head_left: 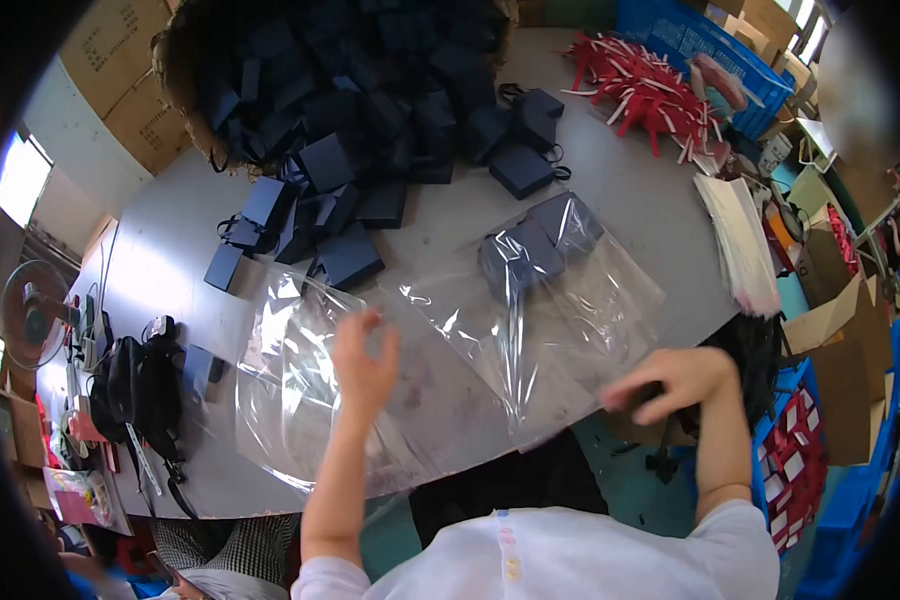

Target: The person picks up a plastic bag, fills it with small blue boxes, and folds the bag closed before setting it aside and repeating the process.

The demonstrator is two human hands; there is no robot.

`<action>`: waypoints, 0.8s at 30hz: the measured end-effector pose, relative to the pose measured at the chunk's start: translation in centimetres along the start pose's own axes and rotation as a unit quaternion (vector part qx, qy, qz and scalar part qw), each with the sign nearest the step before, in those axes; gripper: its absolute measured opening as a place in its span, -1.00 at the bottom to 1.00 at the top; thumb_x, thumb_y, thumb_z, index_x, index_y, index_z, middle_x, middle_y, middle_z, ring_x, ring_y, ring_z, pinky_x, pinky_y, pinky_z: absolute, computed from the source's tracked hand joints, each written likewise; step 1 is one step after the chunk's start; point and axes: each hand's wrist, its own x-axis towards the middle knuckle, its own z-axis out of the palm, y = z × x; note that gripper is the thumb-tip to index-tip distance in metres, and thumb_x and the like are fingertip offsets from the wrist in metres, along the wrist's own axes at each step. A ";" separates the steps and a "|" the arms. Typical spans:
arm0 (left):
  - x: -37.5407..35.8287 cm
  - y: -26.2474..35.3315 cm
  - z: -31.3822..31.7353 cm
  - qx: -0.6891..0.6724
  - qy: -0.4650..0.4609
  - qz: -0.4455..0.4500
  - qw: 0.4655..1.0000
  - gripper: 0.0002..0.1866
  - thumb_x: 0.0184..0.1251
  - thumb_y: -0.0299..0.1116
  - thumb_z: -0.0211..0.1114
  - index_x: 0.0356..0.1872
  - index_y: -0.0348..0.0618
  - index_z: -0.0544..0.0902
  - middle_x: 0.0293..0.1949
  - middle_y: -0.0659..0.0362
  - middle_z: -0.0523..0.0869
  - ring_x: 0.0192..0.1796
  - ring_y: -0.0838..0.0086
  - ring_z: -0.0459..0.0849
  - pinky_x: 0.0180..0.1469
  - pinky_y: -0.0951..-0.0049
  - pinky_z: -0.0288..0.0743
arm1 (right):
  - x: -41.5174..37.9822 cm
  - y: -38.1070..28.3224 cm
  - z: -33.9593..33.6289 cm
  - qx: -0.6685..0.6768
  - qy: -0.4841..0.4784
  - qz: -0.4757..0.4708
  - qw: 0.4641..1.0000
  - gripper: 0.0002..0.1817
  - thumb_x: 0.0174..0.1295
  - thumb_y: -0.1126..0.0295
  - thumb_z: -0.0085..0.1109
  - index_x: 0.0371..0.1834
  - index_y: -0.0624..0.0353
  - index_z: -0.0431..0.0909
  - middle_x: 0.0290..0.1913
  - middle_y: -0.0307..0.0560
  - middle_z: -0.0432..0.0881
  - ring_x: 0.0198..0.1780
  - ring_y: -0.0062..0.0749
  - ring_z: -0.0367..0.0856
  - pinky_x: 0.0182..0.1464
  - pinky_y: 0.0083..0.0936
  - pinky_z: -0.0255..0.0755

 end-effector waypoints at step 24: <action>7.7 2.8 -1.6 -0.389 -0.127 -0.128 0.904 0.15 -0.37 -0.34 0.61 0.45 -0.17 0.22 0.11 0.15 0.48 0.15 0.41 0.50 0.26 0.43 0.36 | 1.8 8.5 -9.9 -0.298 0.435 0.093 0.844 0.15 -0.45 0.32 0.60 0.44 -0.13 0.25 0.44 0.26 0.18 0.46 0.25 0.17 0.46 -0.03 0.15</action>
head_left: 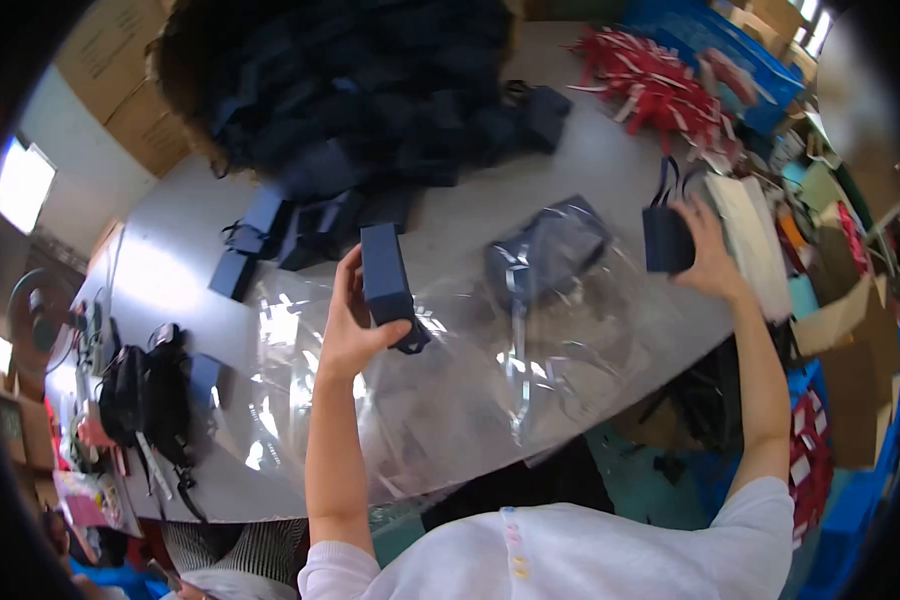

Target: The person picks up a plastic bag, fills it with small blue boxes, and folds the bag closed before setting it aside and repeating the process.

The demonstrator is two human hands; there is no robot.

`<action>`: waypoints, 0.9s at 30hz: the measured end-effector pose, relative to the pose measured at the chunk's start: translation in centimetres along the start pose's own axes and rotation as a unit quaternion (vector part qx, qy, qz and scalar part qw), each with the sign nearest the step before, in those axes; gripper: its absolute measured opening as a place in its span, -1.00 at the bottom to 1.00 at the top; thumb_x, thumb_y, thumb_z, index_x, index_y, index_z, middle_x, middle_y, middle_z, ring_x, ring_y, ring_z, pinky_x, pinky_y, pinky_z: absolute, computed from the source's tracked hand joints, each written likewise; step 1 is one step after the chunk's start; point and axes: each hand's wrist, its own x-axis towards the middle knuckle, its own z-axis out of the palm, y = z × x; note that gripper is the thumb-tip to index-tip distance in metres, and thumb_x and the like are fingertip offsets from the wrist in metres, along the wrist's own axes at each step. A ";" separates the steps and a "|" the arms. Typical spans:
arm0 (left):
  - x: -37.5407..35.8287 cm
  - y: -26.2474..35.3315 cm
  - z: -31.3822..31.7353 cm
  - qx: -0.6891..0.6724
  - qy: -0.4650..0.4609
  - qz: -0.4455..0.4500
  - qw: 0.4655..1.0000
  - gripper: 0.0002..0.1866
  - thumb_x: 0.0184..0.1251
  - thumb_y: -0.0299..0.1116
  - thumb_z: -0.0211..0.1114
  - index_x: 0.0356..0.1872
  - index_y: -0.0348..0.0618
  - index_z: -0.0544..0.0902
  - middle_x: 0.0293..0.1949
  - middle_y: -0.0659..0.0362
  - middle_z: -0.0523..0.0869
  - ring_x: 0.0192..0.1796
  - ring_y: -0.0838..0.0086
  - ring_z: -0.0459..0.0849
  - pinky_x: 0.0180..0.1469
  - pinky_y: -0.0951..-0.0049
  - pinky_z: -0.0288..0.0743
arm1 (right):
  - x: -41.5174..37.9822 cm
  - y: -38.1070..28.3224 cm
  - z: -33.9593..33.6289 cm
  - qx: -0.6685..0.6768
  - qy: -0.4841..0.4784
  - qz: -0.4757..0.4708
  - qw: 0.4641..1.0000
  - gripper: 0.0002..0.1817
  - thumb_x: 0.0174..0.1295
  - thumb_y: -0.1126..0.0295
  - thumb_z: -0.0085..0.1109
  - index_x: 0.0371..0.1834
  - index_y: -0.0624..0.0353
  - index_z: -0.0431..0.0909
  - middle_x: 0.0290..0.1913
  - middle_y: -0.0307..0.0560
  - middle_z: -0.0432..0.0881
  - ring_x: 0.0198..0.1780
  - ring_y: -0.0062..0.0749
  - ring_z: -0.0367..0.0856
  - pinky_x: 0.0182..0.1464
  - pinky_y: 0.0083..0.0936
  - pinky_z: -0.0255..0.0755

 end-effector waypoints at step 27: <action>-10.4 -6.6 17.5 0.583 -0.106 0.176 0.786 -0.10 -0.10 -0.47 0.39 0.43 -0.09 0.29 0.37 0.00 0.30 0.47 -0.04 0.15 0.50 -0.09 -0.05 | -15.1 -7.0 -1.2 0.205 0.089 -0.077 0.972 -0.14 -0.12 0.20 0.44 0.39 0.00 0.39 0.26 0.10 0.37 0.36 0.03 0.30 0.39 -0.17 0.24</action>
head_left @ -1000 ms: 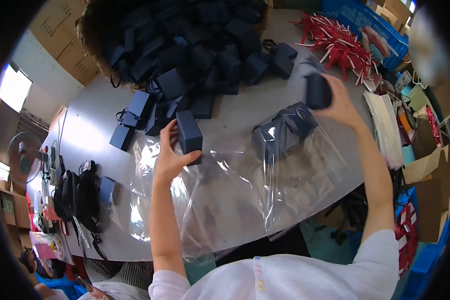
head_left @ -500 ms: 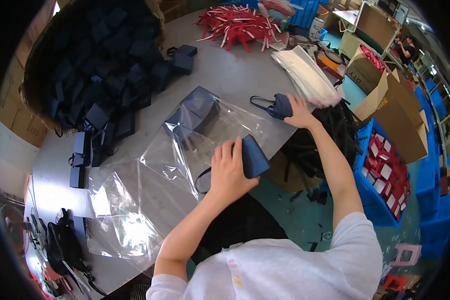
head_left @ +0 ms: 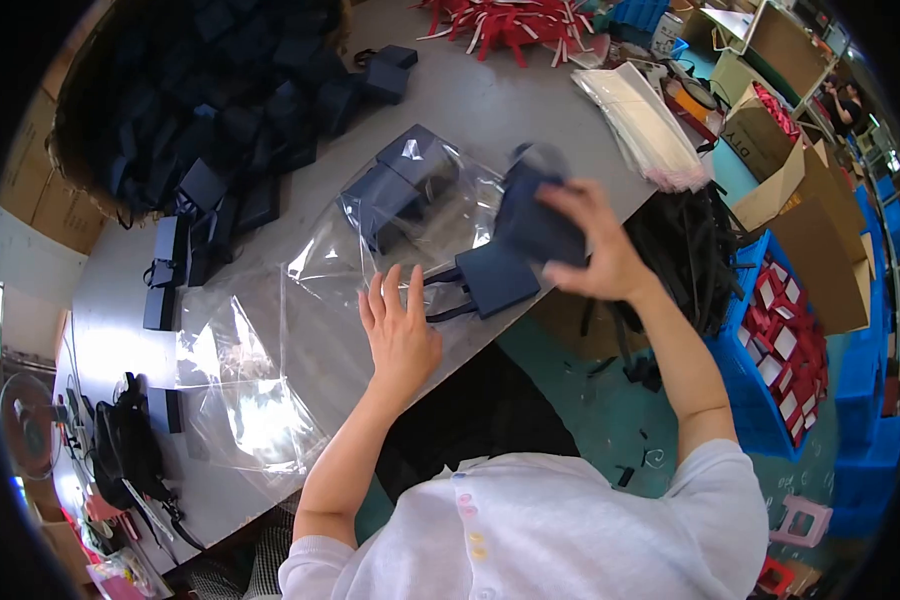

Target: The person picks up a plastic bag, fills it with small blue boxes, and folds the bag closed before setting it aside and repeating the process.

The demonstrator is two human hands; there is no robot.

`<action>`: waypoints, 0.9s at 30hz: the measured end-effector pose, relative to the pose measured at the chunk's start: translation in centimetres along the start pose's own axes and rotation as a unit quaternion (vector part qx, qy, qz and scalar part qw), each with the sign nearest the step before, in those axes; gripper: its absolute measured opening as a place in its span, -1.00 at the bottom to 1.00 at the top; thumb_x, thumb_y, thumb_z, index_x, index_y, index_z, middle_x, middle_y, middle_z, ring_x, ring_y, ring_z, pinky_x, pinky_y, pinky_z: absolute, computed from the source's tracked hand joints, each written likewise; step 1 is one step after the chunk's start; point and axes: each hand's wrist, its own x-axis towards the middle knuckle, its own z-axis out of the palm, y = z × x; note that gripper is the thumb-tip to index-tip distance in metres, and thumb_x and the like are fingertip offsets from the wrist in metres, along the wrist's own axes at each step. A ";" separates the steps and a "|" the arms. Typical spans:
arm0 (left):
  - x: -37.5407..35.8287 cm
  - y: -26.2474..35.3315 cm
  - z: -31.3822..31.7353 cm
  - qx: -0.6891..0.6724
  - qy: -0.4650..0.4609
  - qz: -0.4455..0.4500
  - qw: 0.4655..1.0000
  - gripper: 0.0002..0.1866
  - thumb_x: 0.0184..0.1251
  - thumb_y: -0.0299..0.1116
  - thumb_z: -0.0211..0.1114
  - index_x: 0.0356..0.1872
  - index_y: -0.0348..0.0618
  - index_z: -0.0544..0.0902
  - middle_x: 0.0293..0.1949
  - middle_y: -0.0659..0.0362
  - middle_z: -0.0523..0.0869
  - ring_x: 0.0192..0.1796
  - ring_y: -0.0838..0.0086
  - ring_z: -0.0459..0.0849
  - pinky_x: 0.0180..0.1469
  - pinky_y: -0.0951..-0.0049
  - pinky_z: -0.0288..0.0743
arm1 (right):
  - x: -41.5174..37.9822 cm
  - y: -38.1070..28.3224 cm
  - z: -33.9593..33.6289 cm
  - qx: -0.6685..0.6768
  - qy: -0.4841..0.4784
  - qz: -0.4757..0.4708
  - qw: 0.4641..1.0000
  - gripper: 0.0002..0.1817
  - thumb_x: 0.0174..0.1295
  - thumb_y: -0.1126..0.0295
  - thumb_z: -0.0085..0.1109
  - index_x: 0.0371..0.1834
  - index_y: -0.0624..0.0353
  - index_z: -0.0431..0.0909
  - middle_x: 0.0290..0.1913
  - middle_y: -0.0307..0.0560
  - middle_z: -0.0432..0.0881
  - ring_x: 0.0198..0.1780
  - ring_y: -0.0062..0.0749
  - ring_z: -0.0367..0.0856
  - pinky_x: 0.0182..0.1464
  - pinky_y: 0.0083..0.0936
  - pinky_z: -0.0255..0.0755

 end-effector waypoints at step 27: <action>2.0 0.1 -1.0 -0.164 0.266 0.013 0.950 -0.85 0.11 -0.55 0.32 -0.31 -0.14 0.56 -0.22 0.17 0.61 -0.04 0.20 0.53 0.15 0.13 0.25 | 6.8 -9.0 -10.5 -0.620 -0.326 0.165 0.694 -0.38 -0.33 0.29 0.50 0.00 -0.14 0.71 0.10 0.11 0.44 0.05 -0.04 0.56 0.05 -0.23 0.54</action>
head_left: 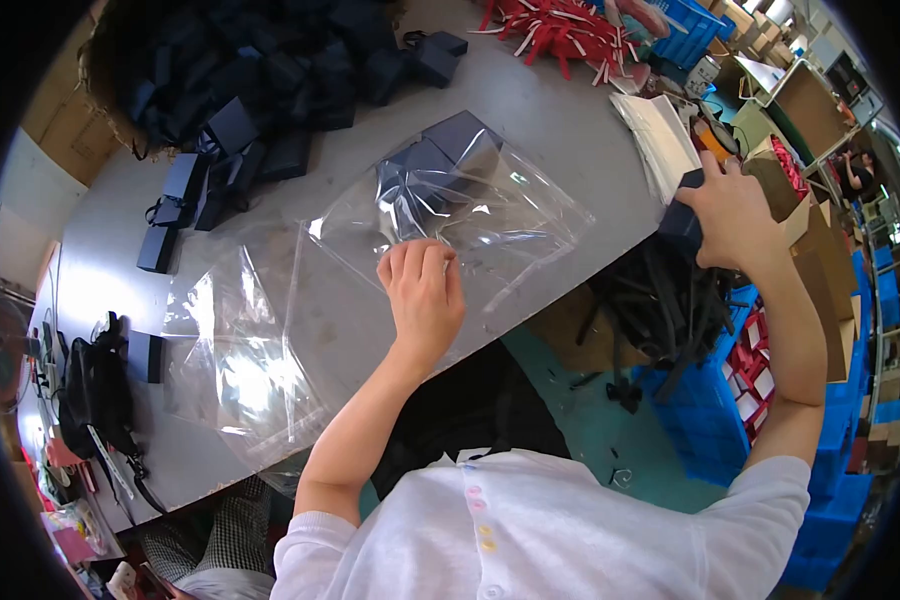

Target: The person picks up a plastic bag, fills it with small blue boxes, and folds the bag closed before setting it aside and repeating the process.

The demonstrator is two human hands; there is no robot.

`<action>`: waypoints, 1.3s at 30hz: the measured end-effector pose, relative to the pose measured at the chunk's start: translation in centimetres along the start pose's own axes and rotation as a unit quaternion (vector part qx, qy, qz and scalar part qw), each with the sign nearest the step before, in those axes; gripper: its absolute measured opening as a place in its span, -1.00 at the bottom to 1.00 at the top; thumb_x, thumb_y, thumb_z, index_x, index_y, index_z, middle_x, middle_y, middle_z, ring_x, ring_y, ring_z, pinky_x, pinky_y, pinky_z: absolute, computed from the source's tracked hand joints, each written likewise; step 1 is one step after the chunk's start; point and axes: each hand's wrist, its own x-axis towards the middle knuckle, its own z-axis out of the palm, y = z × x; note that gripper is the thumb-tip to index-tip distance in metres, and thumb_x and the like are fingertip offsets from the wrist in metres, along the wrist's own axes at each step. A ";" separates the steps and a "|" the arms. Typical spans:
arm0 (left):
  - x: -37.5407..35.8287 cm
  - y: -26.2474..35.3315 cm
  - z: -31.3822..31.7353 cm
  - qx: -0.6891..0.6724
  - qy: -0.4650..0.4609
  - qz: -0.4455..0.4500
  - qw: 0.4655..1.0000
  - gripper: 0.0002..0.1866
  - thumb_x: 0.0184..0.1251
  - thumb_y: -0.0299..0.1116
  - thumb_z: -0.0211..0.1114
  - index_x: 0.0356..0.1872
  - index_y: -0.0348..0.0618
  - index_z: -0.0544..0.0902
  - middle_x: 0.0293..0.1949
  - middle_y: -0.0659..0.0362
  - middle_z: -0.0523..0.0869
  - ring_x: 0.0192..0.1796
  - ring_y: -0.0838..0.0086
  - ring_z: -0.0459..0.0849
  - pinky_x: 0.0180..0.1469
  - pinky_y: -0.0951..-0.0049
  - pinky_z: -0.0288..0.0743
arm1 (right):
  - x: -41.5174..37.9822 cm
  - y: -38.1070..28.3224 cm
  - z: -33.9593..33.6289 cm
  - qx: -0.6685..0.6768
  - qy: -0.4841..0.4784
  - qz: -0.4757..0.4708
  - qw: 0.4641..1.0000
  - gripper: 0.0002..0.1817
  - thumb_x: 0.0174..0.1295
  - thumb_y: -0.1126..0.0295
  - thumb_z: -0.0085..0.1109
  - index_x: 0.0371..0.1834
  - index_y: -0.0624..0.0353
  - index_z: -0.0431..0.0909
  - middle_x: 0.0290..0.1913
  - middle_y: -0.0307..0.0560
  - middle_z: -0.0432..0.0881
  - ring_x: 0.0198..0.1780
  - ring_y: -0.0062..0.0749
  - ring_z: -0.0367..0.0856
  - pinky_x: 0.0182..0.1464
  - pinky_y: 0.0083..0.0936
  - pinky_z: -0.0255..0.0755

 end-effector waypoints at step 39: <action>-6.5 -5.7 -4.0 -0.092 -0.004 -0.098 0.991 -0.88 0.11 -0.69 0.28 -0.34 -0.29 0.57 -0.39 0.01 0.63 -0.33 0.16 0.65 -0.25 0.35 0.51 | 10.9 -32.1 3.8 0.677 0.333 -0.265 0.601 -0.45 0.07 0.61 0.09 0.23 0.24 0.45 0.19 0.15 0.54 0.27 0.06 0.46 0.32 -0.15 0.34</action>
